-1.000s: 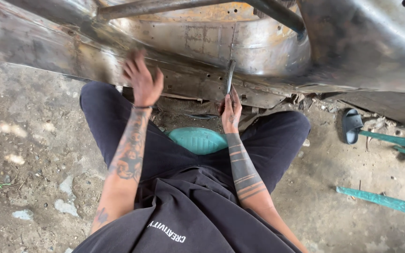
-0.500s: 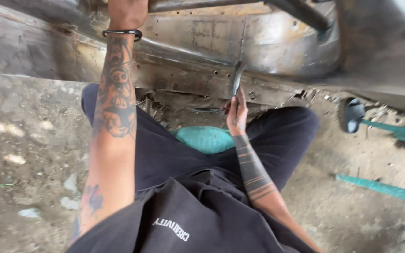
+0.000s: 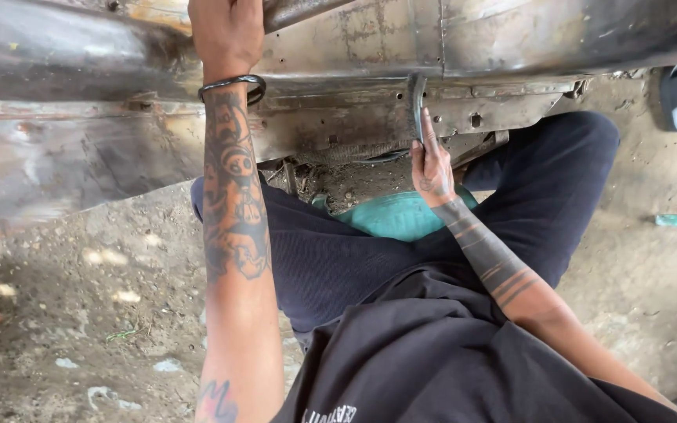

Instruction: Hammering a metal tool against a motorcycle frame to shape or clean it

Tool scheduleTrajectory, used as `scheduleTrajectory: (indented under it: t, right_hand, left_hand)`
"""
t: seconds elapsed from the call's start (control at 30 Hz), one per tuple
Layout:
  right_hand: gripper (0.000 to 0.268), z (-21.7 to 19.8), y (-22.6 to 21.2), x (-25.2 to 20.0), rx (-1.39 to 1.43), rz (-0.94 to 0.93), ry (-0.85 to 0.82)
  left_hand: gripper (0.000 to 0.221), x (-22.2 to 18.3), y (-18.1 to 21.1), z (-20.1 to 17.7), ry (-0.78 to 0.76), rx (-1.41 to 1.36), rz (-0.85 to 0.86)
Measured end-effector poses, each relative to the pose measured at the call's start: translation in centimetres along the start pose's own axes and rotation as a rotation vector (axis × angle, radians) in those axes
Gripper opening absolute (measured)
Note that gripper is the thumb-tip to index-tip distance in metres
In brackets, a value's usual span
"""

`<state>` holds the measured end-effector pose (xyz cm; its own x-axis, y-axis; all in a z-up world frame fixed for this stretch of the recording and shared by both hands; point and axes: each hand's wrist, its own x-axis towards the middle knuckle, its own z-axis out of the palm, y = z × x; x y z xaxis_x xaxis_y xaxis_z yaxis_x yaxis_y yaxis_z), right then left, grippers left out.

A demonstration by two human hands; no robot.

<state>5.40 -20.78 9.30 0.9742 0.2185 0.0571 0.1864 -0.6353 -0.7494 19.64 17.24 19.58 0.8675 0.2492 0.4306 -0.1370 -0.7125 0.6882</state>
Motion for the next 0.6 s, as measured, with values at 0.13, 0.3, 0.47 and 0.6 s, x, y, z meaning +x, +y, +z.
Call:
scheduleTrajectory:
  t: [0.13, 0.3, 0.47, 0.6]
  right_hand:
    - [0.053, 1.6, -0.1, 1.8, -0.016, -0.177, 0.028]
    - [0.058, 2.3, -4.5, 5.9, 0.169, -0.290, 0.074]
    - [0.049, 0.3, -4.4, 7.3, 0.165, -0.289, 0.096]
    - [0.053, -1.3, -3.0, 4.0, -0.008, -0.243, 0.031]
  left_hand:
    - [0.040, -0.4, -0.9, 0.5, 0.031, 0.028, 0.026]
    - [0.042, -1.3, -1.3, -0.7, 0.049, 0.032, 0.015]
    - [0.045, -0.9, -0.3, -1.0, 0.047, 0.038, 0.035]
    - [0.049, 0.0, 0.9, -0.1, 0.031, 0.016, 0.067]
